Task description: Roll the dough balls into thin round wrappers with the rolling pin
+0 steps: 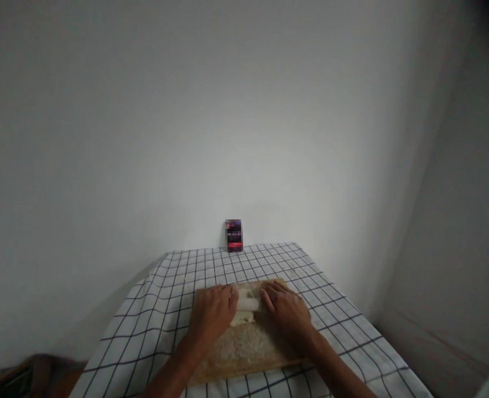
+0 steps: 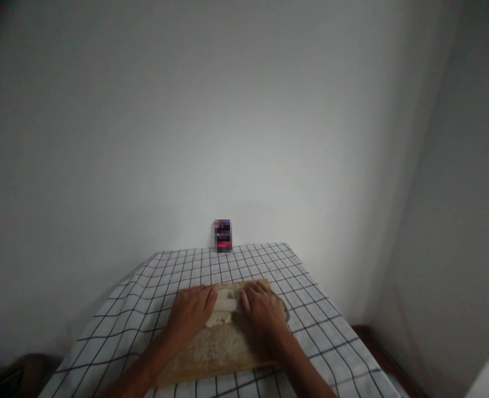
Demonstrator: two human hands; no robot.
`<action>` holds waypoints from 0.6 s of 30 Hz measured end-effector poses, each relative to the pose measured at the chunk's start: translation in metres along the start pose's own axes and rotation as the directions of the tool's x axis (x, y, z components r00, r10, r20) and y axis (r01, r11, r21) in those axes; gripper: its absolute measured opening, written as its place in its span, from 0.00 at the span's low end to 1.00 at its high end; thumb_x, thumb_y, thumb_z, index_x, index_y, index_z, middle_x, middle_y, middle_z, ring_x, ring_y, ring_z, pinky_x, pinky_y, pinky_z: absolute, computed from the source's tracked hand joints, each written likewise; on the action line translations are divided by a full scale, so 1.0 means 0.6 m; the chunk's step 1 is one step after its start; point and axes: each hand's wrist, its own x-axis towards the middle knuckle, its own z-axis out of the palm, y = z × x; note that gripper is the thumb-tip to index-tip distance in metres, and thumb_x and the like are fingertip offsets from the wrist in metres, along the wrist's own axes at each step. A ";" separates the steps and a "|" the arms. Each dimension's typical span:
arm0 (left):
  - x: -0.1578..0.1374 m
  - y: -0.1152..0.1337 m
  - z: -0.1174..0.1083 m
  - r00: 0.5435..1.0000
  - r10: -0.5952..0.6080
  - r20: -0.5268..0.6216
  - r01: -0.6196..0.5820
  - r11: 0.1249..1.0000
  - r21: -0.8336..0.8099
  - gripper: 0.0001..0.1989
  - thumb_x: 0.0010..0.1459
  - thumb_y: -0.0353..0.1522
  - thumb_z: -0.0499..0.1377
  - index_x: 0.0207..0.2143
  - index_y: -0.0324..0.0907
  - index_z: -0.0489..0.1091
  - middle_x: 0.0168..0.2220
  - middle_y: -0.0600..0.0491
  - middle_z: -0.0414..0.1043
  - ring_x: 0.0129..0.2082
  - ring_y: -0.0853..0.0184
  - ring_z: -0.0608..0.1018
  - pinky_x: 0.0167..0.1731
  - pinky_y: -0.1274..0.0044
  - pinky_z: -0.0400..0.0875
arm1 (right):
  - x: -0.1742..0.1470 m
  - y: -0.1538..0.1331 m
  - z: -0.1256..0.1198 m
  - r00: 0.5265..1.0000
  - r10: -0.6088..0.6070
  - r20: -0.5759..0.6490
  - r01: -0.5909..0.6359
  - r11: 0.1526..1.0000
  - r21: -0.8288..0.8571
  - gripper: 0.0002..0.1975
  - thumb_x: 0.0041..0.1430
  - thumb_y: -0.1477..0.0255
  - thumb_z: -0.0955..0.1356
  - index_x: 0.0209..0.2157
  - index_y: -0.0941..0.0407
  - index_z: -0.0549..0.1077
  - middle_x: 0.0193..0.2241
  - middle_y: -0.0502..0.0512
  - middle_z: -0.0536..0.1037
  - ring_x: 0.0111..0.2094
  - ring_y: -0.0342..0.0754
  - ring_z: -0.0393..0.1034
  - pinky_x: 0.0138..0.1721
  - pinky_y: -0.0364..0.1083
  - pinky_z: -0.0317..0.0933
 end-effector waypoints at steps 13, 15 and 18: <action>0.120 -0.010 -0.014 0.962 0.113 0.249 -0.142 0.985 0.102 0.21 0.77 0.31 0.48 0.56 0.39 0.80 0.55 0.37 0.85 0.56 0.50 0.86 0.53 0.59 0.81 | 0.112 0.070 0.044 0.979 -0.055 0.198 0.094 0.977 -0.193 0.20 0.79 0.72 0.59 0.56 0.53 0.81 0.61 0.63 0.82 0.65 0.57 0.74 0.64 0.54 0.69; 0.133 -0.015 -0.009 0.950 0.137 0.279 -0.170 0.981 0.097 0.20 0.77 0.31 0.49 0.57 0.40 0.80 0.55 0.37 0.85 0.56 0.48 0.86 0.52 0.58 0.82 | 0.120 0.077 0.047 0.967 -0.091 0.239 0.146 0.964 -0.221 0.19 0.79 0.73 0.59 0.55 0.54 0.81 0.60 0.64 0.81 0.64 0.58 0.74 0.64 0.54 0.69; 0.147 -0.021 -0.005 0.934 0.179 0.308 -0.216 0.972 0.090 0.21 0.76 0.32 0.49 0.60 0.42 0.78 0.57 0.36 0.84 0.58 0.47 0.85 0.53 0.55 0.81 | 0.130 0.079 0.042 0.960 -0.077 0.268 0.143 0.961 -0.237 0.18 0.79 0.73 0.60 0.53 0.55 0.80 0.59 0.66 0.81 0.64 0.59 0.74 0.62 0.54 0.70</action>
